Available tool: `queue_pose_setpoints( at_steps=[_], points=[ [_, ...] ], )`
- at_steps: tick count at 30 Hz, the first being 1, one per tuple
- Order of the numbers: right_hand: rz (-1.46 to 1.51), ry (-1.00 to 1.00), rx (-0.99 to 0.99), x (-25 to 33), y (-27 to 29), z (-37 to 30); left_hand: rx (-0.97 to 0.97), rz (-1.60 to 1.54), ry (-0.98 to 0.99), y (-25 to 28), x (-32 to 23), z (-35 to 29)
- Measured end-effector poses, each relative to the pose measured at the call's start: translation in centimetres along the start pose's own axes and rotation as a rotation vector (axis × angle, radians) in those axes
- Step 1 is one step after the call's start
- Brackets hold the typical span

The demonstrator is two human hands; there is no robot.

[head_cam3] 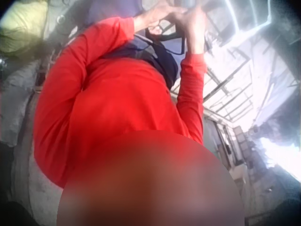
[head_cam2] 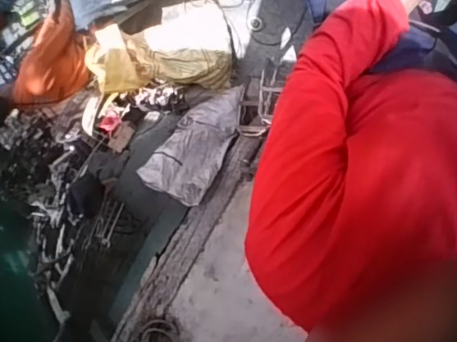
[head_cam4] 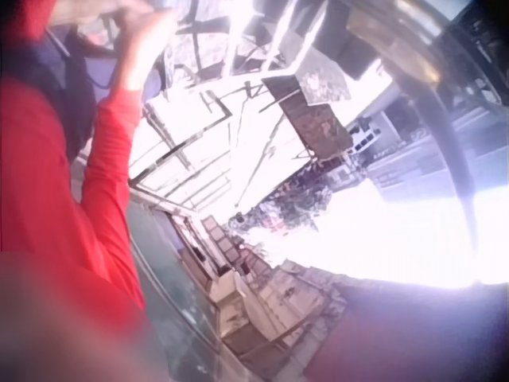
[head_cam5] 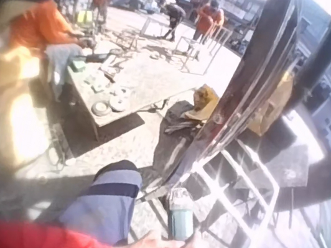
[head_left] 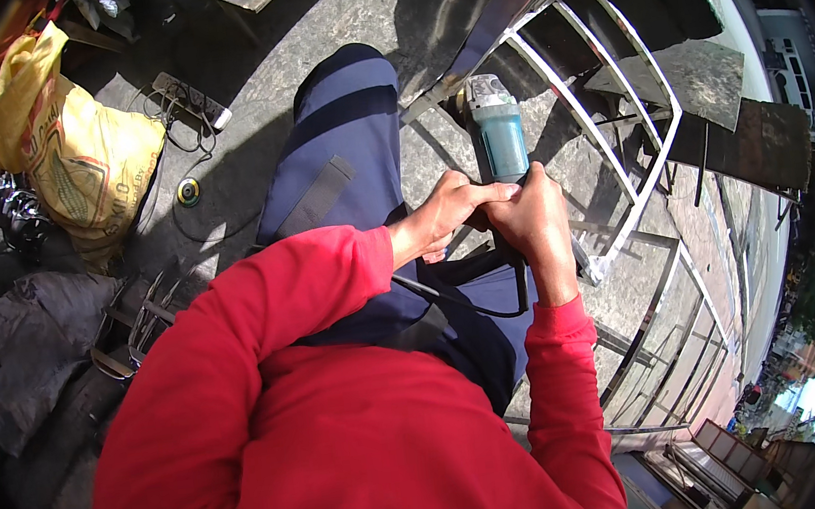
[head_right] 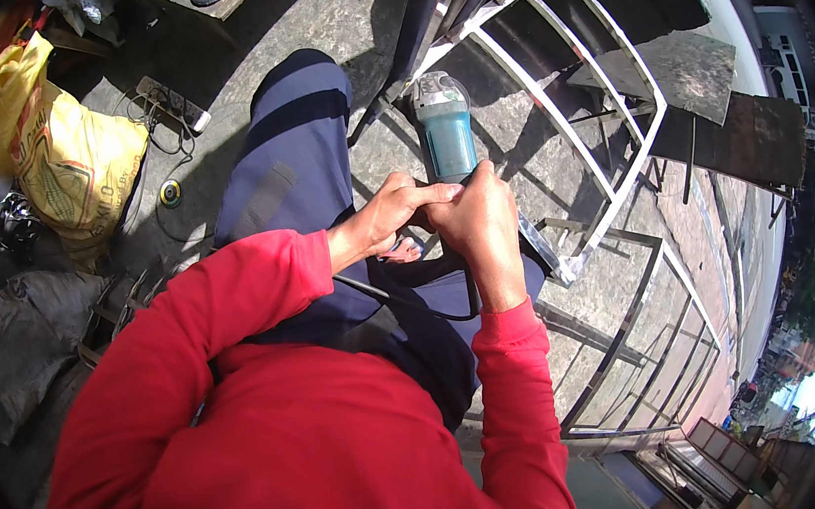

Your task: The person uses an angle grinder to smooth the edges of a metal frame. They hold the frame with one hand and operate the grinder with the other, moving along the joints and edges. The person occasionally repositions the frame to access different sections.

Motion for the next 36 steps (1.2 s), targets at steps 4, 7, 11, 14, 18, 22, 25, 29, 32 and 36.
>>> queue_pose_setpoints(
  at_steps=[4,7,11,14,18,22,25,29,32,36],
  points=[
    [0.037,0.002,-0.033,0.1,-0.2,0.0,-0.003,-0.028,-0.090,0.4,-0.5,0.3],
    [0.028,-0.028,-0.045,-0.2,-0.7,-0.3,0.011,0.047,-0.028,0.4,-0.3,0.0],
    [0.132,-0.061,-0.074,-1.5,-1.0,-1.8,-0.018,0.081,0.075,-0.1,0.6,-0.5],
    [0.176,-0.105,-0.065,-2.3,-0.9,-2.5,-0.006,0.121,0.114,-0.3,0.9,-0.6],
    [0.145,-0.099,-0.081,-2.1,-0.4,-2.4,-0.017,0.169,0.131,0.0,1.0,-0.3],
    [0.132,-0.019,-0.055,-1.4,-0.5,-1.4,-0.018,0.049,0.134,0.3,1.1,-0.3],
    [0.122,-0.016,-0.053,-1.3,-1.1,-0.8,-0.063,0.042,0.102,0.7,1.0,-0.2],
    [0.138,-0.038,-0.062,-1.6,-1.5,-1.0,-0.056,0.078,0.069,0.9,1.1,0.0],
    [0.175,-0.091,-0.056,-2.1,-1.8,-1.9,-0.032,0.108,0.078,1.0,1.9,0.2],
    [0.318,-0.165,-0.037,-3.1,-1.9,-3.5,0.050,0.205,0.143,0.8,3.0,0.1]
  ],
)
Point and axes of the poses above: each hand's wrist, its own z-axis towards the middle knuckle, its own y-axis out of the back of the hand, x = y × z, the point moved 6 cm from there along z, towards the middle knuckle, and after that the axes turned 11 degrees about -z, right-handed, at the moved point
